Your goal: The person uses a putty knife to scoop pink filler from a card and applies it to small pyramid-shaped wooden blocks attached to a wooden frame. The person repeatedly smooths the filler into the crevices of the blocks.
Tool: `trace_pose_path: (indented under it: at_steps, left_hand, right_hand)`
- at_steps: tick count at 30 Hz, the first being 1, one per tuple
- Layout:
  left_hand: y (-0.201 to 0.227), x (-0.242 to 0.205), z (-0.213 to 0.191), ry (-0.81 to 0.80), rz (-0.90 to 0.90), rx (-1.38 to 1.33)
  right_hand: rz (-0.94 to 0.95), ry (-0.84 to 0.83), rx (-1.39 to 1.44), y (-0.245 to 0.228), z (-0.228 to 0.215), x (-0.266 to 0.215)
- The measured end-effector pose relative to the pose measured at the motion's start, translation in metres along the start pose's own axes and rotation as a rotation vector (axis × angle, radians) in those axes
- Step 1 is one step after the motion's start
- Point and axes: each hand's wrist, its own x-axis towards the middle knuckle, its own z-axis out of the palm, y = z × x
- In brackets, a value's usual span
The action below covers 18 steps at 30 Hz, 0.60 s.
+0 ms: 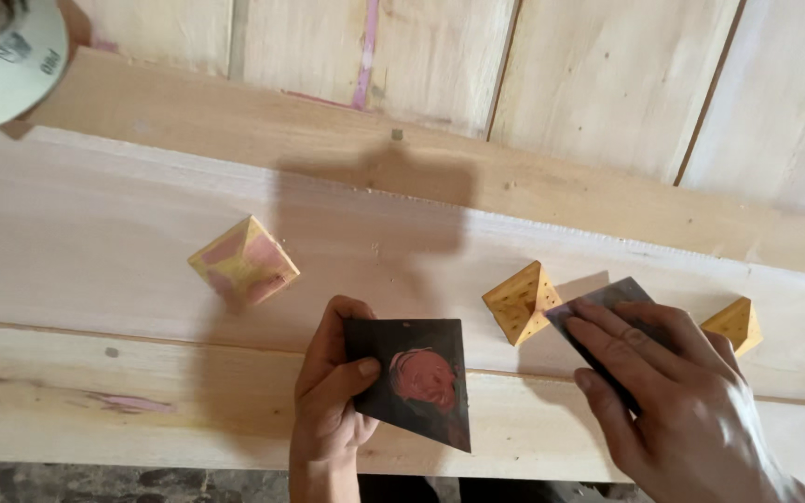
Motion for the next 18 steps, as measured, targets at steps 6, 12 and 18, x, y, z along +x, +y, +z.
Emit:
trace_pose_path:
  at_steps: [6,12,18]
  left_hand:
    - [0.007,0.001,-0.006,-0.007,-0.133,-0.017]
    - [0.013,0.004,-0.004,0.020,-0.176,-0.053]
    - [0.014,0.003,-0.007,0.062,-0.193,0.020]
  right_hand:
    - [-0.143,-0.067,-0.148,-0.008,0.006,0.020]
    - [-0.171,-0.064,-0.191,-0.018,0.010,0.033]
    - [-0.193,-0.089,-0.273,-0.022,0.023,0.036]
